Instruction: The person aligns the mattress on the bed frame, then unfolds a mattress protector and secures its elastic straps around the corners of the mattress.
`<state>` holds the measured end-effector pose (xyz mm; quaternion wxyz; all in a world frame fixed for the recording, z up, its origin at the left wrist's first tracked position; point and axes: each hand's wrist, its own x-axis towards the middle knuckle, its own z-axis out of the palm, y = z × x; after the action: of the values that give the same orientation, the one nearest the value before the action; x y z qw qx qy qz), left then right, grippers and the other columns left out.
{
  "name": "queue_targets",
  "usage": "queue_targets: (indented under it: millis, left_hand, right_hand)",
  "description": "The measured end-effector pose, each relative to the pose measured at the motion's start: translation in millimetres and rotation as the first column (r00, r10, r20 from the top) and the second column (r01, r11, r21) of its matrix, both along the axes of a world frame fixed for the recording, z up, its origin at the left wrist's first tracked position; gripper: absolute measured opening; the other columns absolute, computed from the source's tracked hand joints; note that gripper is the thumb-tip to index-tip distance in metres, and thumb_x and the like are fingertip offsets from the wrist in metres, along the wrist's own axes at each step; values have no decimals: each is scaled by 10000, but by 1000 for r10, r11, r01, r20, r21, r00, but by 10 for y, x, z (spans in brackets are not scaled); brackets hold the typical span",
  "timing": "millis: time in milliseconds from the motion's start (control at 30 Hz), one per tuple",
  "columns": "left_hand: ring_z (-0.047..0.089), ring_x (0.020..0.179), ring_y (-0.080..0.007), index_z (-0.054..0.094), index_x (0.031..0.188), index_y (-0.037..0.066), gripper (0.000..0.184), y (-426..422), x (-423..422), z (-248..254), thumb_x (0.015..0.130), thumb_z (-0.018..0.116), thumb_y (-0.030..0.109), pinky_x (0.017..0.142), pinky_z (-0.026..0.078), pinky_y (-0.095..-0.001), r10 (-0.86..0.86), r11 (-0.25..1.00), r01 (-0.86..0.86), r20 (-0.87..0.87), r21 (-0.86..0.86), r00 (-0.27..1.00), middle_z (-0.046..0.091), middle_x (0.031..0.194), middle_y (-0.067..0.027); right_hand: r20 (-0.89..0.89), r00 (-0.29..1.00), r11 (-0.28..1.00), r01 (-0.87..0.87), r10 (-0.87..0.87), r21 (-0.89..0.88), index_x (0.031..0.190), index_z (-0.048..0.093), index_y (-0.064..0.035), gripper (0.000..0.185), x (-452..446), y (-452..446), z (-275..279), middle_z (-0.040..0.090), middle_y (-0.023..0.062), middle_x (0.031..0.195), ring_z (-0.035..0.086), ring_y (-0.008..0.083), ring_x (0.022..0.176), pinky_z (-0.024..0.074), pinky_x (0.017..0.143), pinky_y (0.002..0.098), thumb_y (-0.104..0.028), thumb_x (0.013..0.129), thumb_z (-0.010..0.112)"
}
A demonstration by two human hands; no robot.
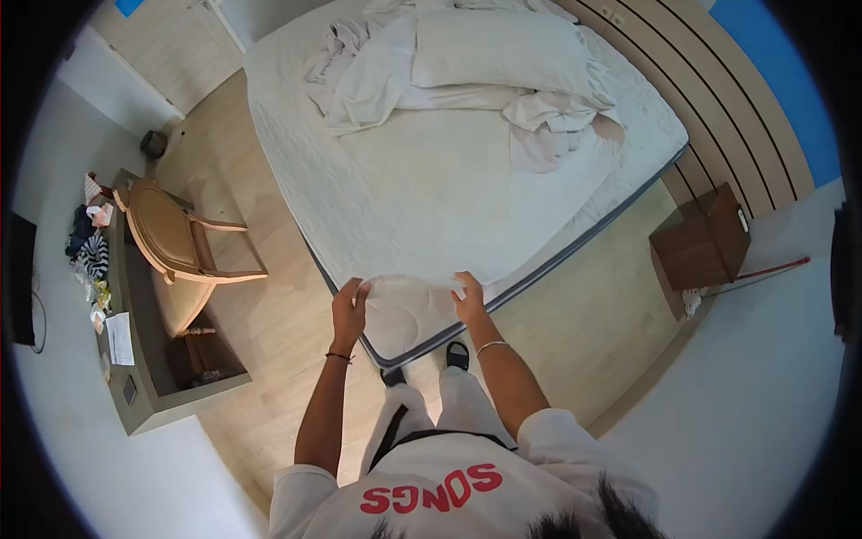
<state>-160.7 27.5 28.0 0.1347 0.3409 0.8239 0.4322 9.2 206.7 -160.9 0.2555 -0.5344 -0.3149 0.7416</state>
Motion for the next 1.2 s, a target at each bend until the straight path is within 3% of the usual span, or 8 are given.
queue_targets:
  millis: [100, 233, 300, 333, 400, 567, 767, 1200]
  left_hand:
    - [527, 672, -242, 563, 881, 4, 199, -81, 13, 51, 901, 542, 202, 639, 428, -315, -50, 997, 56, -120, 45, 991, 547, 726, -143]
    - [573, 758, -320, 586, 859, 3, 99, -407, -33, 17, 765, 601, 31, 673, 452, -369, -280, 960, 269, -292, -76, 915, 587, 799, -156]
    - [582, 787, -329, 597, 848, 15, 133, -644, 17, -21, 717, 600, -3, 686, 460, -391, -307, 951, 286, -244, -118, 920, 599, 806, -148]
    - [580, 774, -319, 596, 841, 34, 109, -788, 35, -161, 733, 592, 19, 680, 465, -391, -324, 945, 296, -251, -142, 912, 598, 803, -126]
    - [586, 761, -304, 599, 826, 67, 78, -1049, 69, -405, 756, 566, 60, 668, 477, -389, -331, 941, 295, -266, -167, 905, 598, 796, -103]
    - [592, 866, -291, 604, 880, 79, 121, -1463, 220, -986, 783, 532, 87, 707, 473, -385, -490, 830, 399, -167, -391, 856, 614, 879, -107]
    - [359, 1273, -260, 431, 1270, 95, 503, -1606, 756, -983, 777, 514, 39, 960, 375, -432, -597, 798, 478, -377, -367, 708, 442, 1317, -84]
    - [484, 1116, -233, 556, 975, 67, 202, -2013, 978, -1527, 794, 504, 142, 1081, 216, -494, -784, 619, 518, -419, -590, 459, 558, 1011, -93]
  right_hand:
    - [221, 860, 846, 501, -461, -185, 1092, 531, -96, 414, -120, 109, 956, 529, 31, 1067, 490, 192, 1007, 456, 789, 320, -315, 762, 652]
    - [-79, 927, 914, 344, -367, -214, 1111, 525, -90, 516, 88, 159, 448, 575, 52, 1018, 545, 196, 973, 477, 731, 308, -480, 784, 606]
    - [442, 857, 962, -267, 266, -62, 1087, 557, -78, 570, 206, 74, 210, 619, 69, 906, 600, 201, 835, 497, 689, 368, -578, 815, 529]
    - [668, 688, 732, -606, 284, 312, 1020, 607, -71, 602, 352, -111, -472, 648, 121, 852, 631, 261, 761, 495, 716, 454, -621, 847, 434]
    - [932, 179, 263, -960, 315, 96, 915, 651, -77, 621, 524, -656, 157, 644, 161, 922, 627, 314, 822, 489, 739, 453, -601, 894, 318]
    - [914, 206, 321, -943, 349, 90, 936, 626, -87, 393, 957, -1903, 725, 583, 143, 984, 571, 323, 923, 473, 750, 451, -443, 884, 470]
    - [930, 368, -97, -926, -16, 365, 841, 639, -79, 147, 970, -2537, 1098, 506, 108, 1114, 494, 314, 1003, 411, 868, 432, -181, 736, 625]
    - [947, 264, -164, -942, 184, 294, 1044, 585, -82, 311, 1231, -2754, 484, 570, 98, 935, 526, 222, 1013, 253, 1065, 426, -156, 743, 559]
